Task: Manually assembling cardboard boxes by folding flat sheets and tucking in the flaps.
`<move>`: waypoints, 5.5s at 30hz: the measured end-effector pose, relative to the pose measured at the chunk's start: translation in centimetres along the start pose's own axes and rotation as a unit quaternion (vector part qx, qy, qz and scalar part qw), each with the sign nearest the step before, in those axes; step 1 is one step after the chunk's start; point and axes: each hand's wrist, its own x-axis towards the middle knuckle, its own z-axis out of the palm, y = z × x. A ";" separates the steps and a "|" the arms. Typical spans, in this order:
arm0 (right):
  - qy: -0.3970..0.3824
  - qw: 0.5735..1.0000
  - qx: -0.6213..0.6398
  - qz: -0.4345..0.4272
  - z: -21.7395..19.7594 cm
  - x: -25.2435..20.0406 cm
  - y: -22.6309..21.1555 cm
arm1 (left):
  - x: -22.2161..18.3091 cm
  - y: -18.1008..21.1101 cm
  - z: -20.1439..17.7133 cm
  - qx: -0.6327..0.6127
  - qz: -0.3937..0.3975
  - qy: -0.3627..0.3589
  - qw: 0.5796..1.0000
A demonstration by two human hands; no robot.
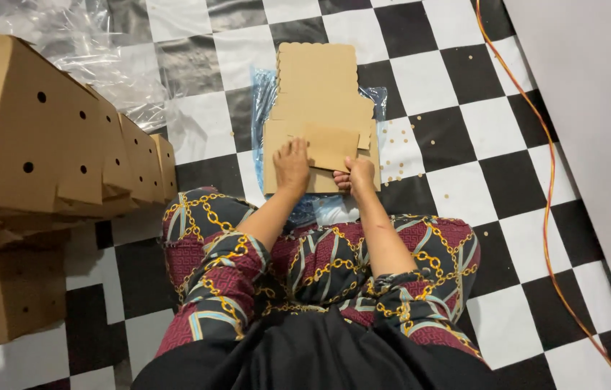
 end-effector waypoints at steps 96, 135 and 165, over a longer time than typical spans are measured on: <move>-0.097 0.619 -0.696 -0.351 -0.9 -5.1 -13.3 | 4.7 -5.0 -3.7 0.089 0.111 -0.234 0.962; -0.101 0.515 -0.740 -0.421 4.5 5.2 -17.8 | 12.3 -5.5 -5.1 0.010 0.089 -0.203 0.975; -0.024 0.453 -0.713 -0.534 4.7 -1.9 -10.8 | 7.6 -0.2 -7.2 0.129 0.178 -0.156 0.963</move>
